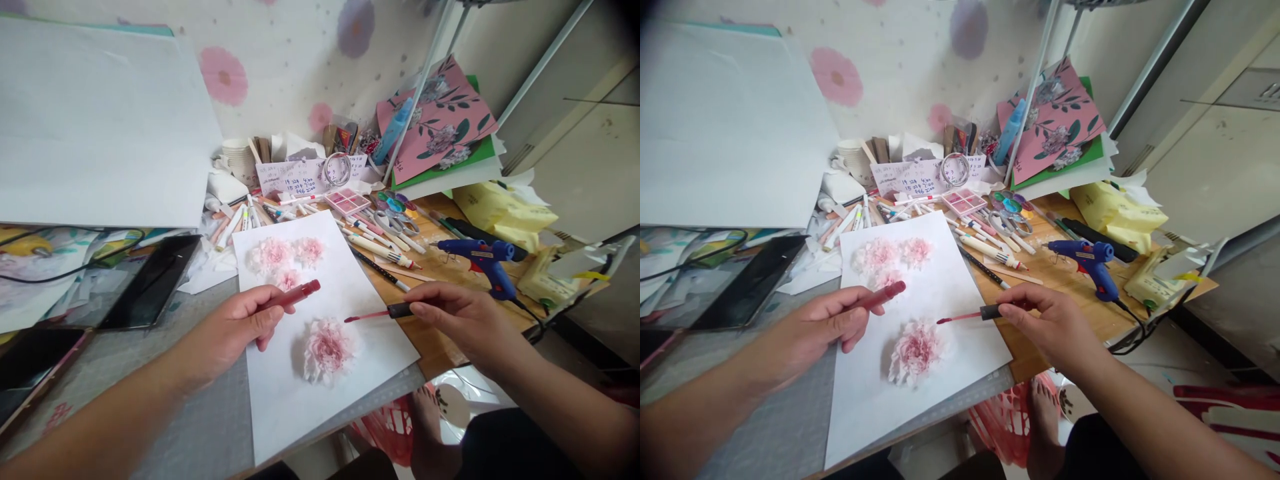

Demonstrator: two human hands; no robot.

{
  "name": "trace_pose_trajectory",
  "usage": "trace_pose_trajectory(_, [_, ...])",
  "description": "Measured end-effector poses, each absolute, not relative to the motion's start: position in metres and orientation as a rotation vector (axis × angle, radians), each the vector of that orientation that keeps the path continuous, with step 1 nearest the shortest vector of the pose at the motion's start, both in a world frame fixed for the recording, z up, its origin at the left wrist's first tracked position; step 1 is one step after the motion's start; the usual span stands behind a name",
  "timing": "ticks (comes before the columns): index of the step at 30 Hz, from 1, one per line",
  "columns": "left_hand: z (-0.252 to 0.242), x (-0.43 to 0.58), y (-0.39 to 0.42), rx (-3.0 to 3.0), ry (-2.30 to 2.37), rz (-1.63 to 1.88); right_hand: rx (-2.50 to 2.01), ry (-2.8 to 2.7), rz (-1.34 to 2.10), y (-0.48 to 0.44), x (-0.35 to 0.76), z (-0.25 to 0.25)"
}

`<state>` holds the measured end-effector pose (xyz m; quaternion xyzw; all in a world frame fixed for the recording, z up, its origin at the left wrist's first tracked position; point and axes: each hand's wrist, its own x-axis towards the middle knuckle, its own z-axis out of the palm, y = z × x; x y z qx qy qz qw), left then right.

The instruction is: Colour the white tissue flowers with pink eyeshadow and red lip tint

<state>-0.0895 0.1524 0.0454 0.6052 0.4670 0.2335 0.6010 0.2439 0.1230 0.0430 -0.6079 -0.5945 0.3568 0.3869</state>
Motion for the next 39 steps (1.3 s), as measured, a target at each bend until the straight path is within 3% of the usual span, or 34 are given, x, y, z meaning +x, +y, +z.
trace_pose_trajectory(11, [0.057,-0.081,0.149,1.389,1.071,0.538,-1.355,-1.214,0.955,0.125,0.242,0.049])
trace_pose_trajectory(39, [0.058,-0.081,0.149,1.441,1.048,0.549,-0.947,-1.125,0.852,0.122,0.203,0.114])
